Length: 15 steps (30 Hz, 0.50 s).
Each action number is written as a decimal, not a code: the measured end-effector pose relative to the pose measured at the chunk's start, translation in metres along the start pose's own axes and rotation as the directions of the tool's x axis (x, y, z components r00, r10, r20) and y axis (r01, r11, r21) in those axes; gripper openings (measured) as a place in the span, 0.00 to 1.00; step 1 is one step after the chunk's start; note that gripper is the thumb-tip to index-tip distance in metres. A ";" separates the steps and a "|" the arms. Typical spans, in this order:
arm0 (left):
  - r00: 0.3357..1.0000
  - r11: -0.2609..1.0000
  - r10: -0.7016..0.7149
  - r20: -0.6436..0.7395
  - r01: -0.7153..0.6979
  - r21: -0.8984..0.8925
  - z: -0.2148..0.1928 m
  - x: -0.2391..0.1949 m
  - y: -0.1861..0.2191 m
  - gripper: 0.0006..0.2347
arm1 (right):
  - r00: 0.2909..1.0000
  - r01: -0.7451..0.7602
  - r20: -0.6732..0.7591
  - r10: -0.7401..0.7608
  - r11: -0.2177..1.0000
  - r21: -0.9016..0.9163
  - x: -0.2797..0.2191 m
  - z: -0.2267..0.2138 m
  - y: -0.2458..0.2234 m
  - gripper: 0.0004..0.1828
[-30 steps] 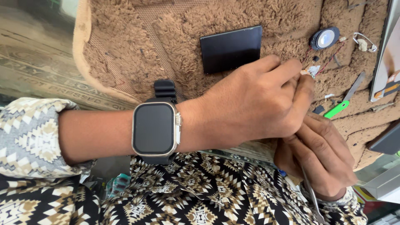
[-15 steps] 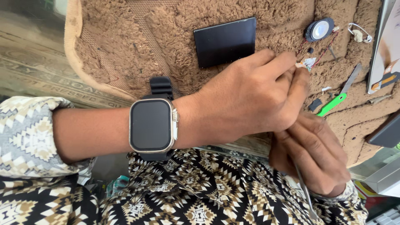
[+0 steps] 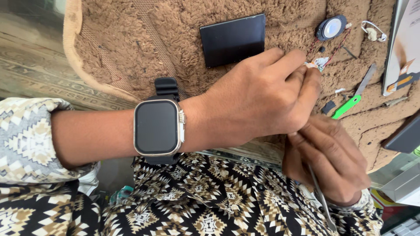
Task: The person disassembles a small electronic device, removes a circular component, and uses a metal tool to scrape residue from the circuit board. They handle the device parts and tools on a workbench with other disassembled components nearby.
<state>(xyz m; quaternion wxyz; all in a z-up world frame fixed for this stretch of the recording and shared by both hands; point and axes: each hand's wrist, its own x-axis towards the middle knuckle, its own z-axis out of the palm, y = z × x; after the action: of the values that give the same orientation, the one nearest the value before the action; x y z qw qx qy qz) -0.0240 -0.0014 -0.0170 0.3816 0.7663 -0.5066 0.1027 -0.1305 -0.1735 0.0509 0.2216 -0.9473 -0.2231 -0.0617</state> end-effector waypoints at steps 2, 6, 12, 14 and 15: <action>1.000 1.000 -0.006 -0.011 0.006 0.003 0.000 0.001 0.001 0.13 | 0.999 -0.009 0.048 0.008 1.000 0.021 0.003 -0.002 -0.001 0.08; 1.000 1.000 -0.001 -0.013 0.001 0.016 -0.001 -0.001 0.001 0.13 | 0.994 0.019 -0.104 -0.023 0.999 -0.032 0.012 0.009 0.002 0.08; 1.000 1.000 0.011 -0.022 -0.010 0.029 -0.002 0.002 -0.001 0.11 | 0.990 -0.064 0.125 0.064 0.998 -0.004 0.002 -0.014 -0.009 0.11; 0.998 0.999 0.013 -0.060 -0.011 0.037 -0.005 0.002 -0.001 0.11 | 0.991 -0.123 0.056 0.122 0.992 0.000 -0.003 -0.011 -0.009 0.09; 0.997 0.999 0.018 -0.077 -0.015 0.039 -0.007 0.003 -0.001 0.11 | 0.992 -0.123 0.035 0.123 0.992 -0.003 -0.004 -0.008 -0.008 0.09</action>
<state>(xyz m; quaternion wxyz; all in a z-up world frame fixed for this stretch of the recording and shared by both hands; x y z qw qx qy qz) -0.0200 0.0012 -0.0115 0.3851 0.7647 -0.4958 0.1452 -0.1379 -0.1725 0.0597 0.2206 -0.9602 -0.1683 -0.0314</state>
